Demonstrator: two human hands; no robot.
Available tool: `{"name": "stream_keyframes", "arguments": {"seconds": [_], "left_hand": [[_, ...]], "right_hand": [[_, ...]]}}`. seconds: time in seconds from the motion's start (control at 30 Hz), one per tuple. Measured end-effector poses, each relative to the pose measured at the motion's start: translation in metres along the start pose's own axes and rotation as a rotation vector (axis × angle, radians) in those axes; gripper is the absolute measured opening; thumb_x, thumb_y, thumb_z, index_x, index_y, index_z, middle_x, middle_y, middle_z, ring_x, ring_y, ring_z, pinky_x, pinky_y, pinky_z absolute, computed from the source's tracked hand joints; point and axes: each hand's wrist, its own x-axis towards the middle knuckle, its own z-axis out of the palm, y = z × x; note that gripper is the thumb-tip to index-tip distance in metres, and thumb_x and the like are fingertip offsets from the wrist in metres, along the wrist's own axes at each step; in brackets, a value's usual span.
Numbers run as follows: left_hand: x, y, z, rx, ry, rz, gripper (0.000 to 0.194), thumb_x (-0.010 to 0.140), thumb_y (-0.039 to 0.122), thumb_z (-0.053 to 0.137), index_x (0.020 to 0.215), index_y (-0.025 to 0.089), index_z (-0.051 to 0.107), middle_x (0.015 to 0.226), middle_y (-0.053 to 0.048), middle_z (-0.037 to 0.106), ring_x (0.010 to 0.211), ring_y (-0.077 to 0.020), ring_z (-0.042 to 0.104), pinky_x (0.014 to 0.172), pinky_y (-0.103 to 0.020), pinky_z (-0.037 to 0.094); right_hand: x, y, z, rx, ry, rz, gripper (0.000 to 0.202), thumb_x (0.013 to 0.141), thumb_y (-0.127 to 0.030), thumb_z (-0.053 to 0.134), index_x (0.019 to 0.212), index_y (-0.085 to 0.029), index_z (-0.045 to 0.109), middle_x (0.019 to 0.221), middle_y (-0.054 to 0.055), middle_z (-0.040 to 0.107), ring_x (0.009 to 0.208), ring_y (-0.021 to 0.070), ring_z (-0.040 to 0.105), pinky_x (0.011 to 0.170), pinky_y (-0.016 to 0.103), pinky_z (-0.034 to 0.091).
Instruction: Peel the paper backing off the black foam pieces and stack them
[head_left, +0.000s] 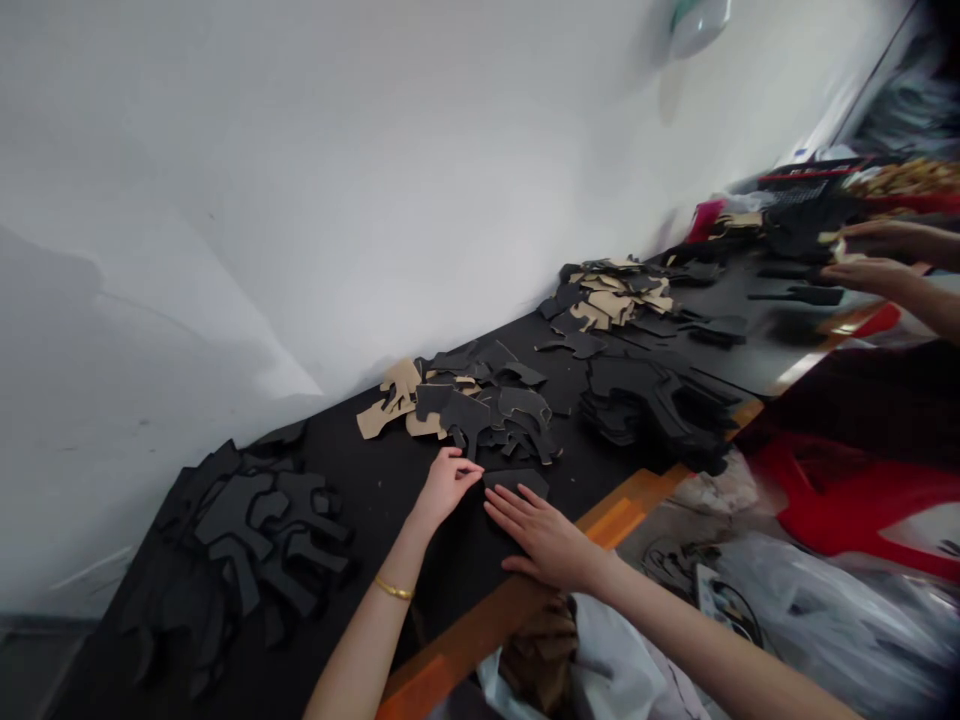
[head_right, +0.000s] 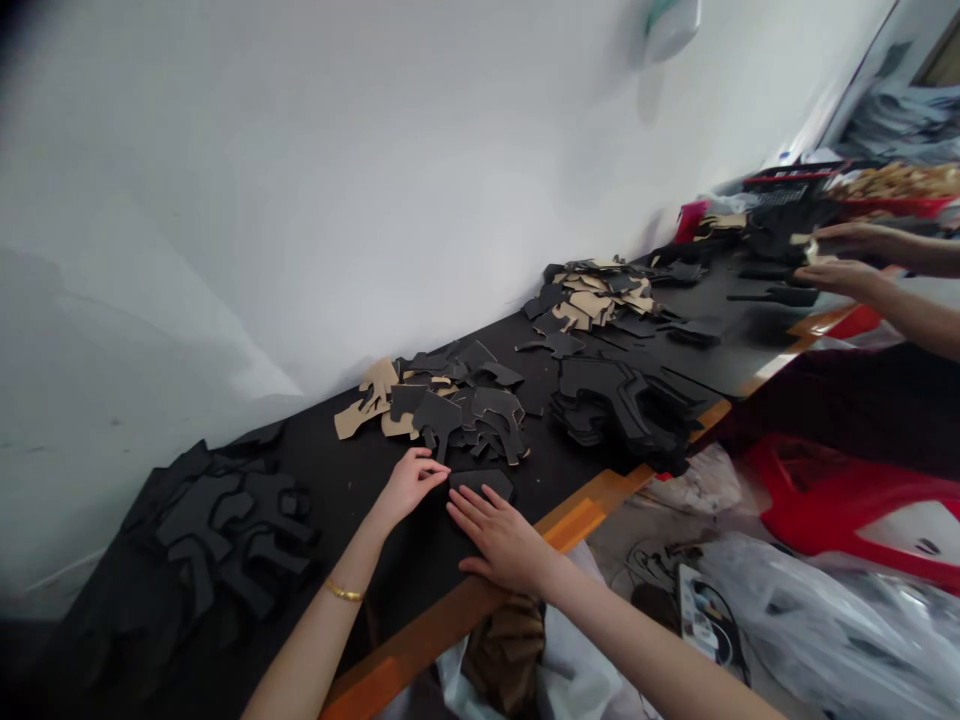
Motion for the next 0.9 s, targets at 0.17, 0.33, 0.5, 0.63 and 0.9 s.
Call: {"name": "stream_keyframes", "arguments": {"seconds": [0.17,0.33,0.5,0.63,0.9], "left_hand": [[0.005,-0.004,-0.024,0.084,0.101,0.001,0.038,0.082,0.019,0.052,0.119,0.015,0.06,0.093,-0.008,0.064,0.056,-0.0122,0.06,0.066,-0.031,0.053],[-0.01,0.029,-0.011,0.064,0.016,0.217,0.035,0.092,0.035,0.041,0.112,0.018,0.065,0.108,-0.01,0.067,0.093,-0.0196,0.066,0.087,-0.033,0.05],[-0.017,0.052,0.025,0.209,-0.502,0.353,0.049,0.096,0.047,0.024,0.131,0.026,0.052,0.145,-0.007,0.044,0.137,-0.0225,0.033,0.113,-0.047,0.021],[-0.003,0.05,0.033,0.405,-0.559,0.304,0.05,0.095,0.052,0.021,0.138,0.035,0.04,0.153,-0.002,0.029,0.142,-0.0235,0.02,0.113,-0.055,0.013],[-0.006,0.057,0.038,0.464,-0.517,0.4,0.047,0.095,0.044,0.032,0.14,0.034,0.036,0.15,0.0,0.034,0.142,-0.024,0.021,0.112,-0.056,0.014]], "right_hand": [[-0.001,-0.001,-0.004,0.07,-0.006,0.014,0.078,0.086,-0.047,0.056,0.148,-0.018,0.019,0.154,0.01,0.02,0.142,0.0251,0.015,0.116,0.049,0.012],[0.0,-0.004,-0.008,0.106,-0.019,0.027,0.078,0.084,-0.047,0.058,0.148,-0.017,0.023,0.153,0.012,0.024,0.141,0.0271,0.018,0.115,0.05,0.012],[0.001,-0.006,-0.005,0.088,0.077,0.053,0.069,0.081,-0.05,0.061,0.138,-0.013,0.045,0.139,0.018,0.048,0.134,0.0299,0.034,0.115,0.047,0.015],[0.0,-0.007,-0.002,0.08,0.113,0.044,0.07,0.081,-0.051,0.062,0.138,-0.013,0.044,0.14,0.018,0.047,0.133,0.0308,0.035,0.113,0.047,0.019],[0.001,-0.009,-0.001,0.141,0.126,0.104,0.066,0.075,-0.042,0.07,0.134,-0.019,0.051,0.132,0.016,0.055,0.125,0.0331,0.046,0.109,0.05,0.027]]}}
